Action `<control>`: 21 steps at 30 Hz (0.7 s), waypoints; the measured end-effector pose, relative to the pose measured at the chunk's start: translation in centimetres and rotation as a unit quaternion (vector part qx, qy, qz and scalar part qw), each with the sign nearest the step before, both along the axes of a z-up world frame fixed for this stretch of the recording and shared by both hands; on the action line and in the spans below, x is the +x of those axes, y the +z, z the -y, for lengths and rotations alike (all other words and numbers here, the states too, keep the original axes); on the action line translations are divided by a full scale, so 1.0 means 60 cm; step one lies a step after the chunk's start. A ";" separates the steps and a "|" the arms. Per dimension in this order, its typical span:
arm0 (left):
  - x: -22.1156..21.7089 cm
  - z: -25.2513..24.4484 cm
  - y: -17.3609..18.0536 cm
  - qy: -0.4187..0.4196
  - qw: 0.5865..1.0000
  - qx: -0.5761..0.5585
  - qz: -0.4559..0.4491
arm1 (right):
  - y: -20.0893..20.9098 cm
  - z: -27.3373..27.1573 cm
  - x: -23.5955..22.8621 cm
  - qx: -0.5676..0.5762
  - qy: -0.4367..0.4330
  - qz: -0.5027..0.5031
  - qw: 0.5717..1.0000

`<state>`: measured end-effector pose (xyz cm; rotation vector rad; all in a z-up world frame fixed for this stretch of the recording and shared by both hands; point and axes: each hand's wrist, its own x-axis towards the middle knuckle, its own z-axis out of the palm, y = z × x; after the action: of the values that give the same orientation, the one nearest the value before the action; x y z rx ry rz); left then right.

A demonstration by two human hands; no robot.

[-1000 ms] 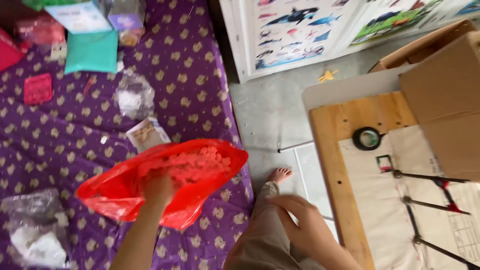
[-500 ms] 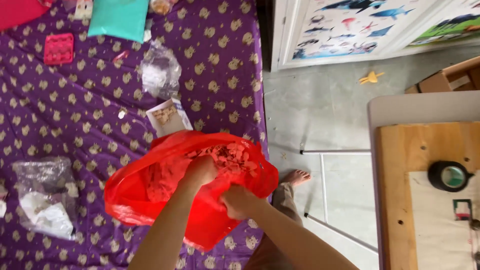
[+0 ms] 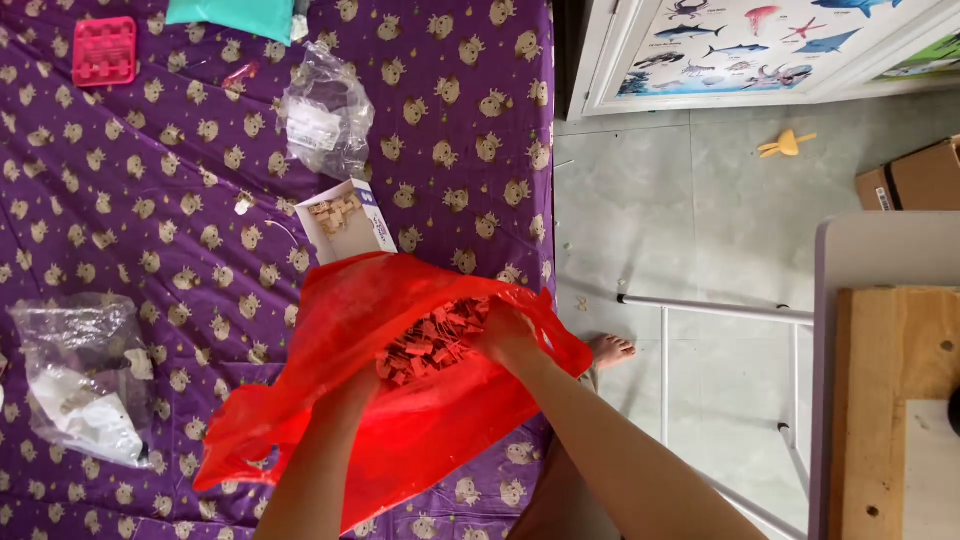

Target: Taping and bundling electrical wire harnesses together using electrical tape.

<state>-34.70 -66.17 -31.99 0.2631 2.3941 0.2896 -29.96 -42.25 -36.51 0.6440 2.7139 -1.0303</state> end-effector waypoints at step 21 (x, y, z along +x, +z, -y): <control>0.140 0.197 0.005 0.188 0.966 0.175 -0.018 | -0.088 0.043 0.000 -0.345 -0.018 -0.007 0.939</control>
<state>-26.32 -77.99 -31.69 -0.0323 2.4072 0.8946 -29.97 -44.81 -41.82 0.5425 2.1114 -1.8497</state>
